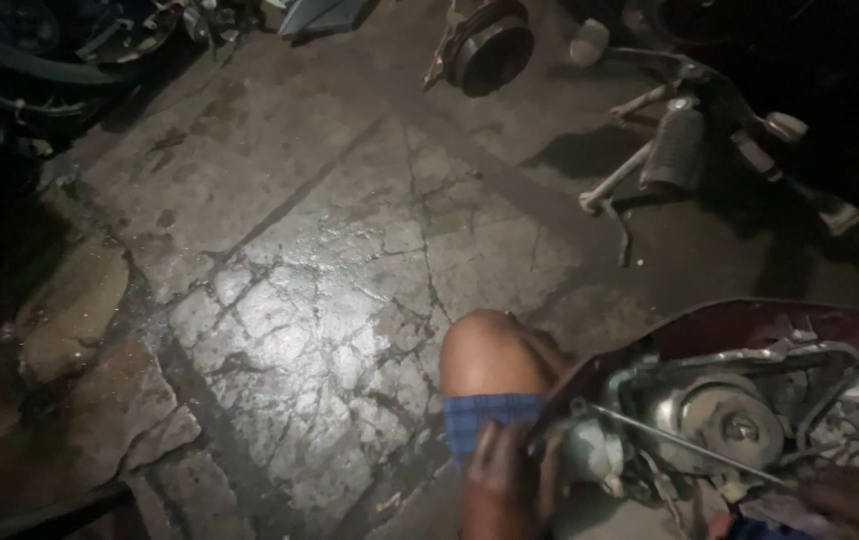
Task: Repair and reassemble the headlight assembly of a motorcycle using a screwdriver.
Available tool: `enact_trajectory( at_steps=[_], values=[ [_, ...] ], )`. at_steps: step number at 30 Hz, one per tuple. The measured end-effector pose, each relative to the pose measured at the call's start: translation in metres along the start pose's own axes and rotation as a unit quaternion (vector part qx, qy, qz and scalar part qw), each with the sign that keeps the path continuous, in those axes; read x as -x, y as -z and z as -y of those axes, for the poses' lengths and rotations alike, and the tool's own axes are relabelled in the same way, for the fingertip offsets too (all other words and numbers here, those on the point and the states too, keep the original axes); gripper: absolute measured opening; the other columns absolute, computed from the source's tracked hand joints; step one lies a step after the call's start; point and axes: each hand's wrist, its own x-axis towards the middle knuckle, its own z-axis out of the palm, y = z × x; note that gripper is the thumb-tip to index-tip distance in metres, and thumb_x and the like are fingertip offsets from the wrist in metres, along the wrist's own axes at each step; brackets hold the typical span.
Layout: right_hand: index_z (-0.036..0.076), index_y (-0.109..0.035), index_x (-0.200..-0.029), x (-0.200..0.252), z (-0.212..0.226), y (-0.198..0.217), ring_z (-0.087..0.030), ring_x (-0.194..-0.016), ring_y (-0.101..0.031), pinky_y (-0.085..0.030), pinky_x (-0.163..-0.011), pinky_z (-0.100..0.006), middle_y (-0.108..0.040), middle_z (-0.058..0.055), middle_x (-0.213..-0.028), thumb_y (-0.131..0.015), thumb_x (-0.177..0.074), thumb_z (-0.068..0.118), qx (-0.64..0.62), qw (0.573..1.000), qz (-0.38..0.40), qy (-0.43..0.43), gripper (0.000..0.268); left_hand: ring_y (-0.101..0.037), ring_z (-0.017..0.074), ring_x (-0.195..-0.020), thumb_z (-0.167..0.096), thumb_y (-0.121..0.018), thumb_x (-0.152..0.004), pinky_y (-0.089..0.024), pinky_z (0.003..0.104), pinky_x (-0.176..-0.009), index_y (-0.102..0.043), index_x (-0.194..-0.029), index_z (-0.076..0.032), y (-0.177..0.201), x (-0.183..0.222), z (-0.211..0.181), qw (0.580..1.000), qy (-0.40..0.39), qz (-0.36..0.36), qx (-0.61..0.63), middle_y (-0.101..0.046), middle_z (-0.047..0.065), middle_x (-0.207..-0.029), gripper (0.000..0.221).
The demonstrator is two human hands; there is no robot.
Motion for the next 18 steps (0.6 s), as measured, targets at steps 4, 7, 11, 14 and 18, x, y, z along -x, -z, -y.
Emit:
enact_trajectory(
  at_steps=[4,7,11,14,18],
  values=[
    [0.029,-0.074,-0.126,-0.032,0.086,-0.024,-0.015,-0.112,-0.08,-0.061,-0.097,-0.037,-0.077,-0.001,-0.119,-0.066,-0.093,0.032,-0.047,0.974,-0.023,-0.222,0.035,-0.07,0.0418,-0.084,-0.01,-0.08,-0.088,-0.059,0.049,-0.081,-0.063,-0.117,0.001,0.002,0.0,0.003,1.0,-0.016,0.004,-0.017,-0.072,0.018,-0.092,0.036],
    [0.024,-0.073,-0.122,-0.062,0.094,0.031,-0.018,-0.106,-0.081,-0.065,-0.094,-0.039,-0.08,-0.001,-0.111,-0.07,-0.088,0.032,-0.044,0.992,-0.071,-0.097,0.035,-0.071,0.0434,-0.085,-0.009,-0.08,-0.088,-0.059,0.047,-0.071,-0.066,-0.117,0.001,0.009,-0.008,-0.002,0.999,0.026,0.045,0.0,-0.072,0.023,-0.093,0.034],
    [0.029,-0.076,-0.112,-0.077,0.111,0.045,-0.019,-0.101,-0.08,-0.065,-0.088,-0.037,-0.078,-0.002,-0.107,-0.068,-0.085,0.035,0.047,0.989,-0.084,-0.115,0.029,-0.072,0.0471,-0.09,-0.017,-0.085,-0.087,-0.062,0.048,-0.077,-0.066,-0.118,0.001,0.007,-0.003,-0.003,0.998,0.039,0.019,-0.034,-0.07,0.03,-0.098,0.04],
    [0.029,-0.076,-0.103,-0.082,0.118,0.048,-0.017,-0.093,-0.079,-0.064,-0.079,-0.029,-0.077,-0.001,-0.103,-0.069,-0.089,0.031,0.016,0.976,-0.2,-0.085,0.016,-0.075,0.0444,-0.086,-0.019,-0.083,-0.089,-0.062,0.047,-0.071,-0.065,-0.117,0.002,0.009,-0.005,-0.005,0.996,0.065,0.056,-0.014,-0.071,0.028,-0.099,0.039],
    [0.022,-0.076,-0.11,-0.096,0.121,0.087,-0.019,-0.086,-0.076,-0.061,-0.073,-0.034,-0.075,-0.01,-0.102,-0.068,-0.09,0.03,0.142,0.982,-0.122,-0.039,0.024,-0.072,0.0472,-0.086,-0.02,-0.083,-0.088,-0.061,0.047,-0.07,-0.063,-0.117,0.002,0.007,-0.006,-0.008,0.998,0.014,0.031,-0.053,-0.068,0.031,-0.101,0.042]
  ],
)
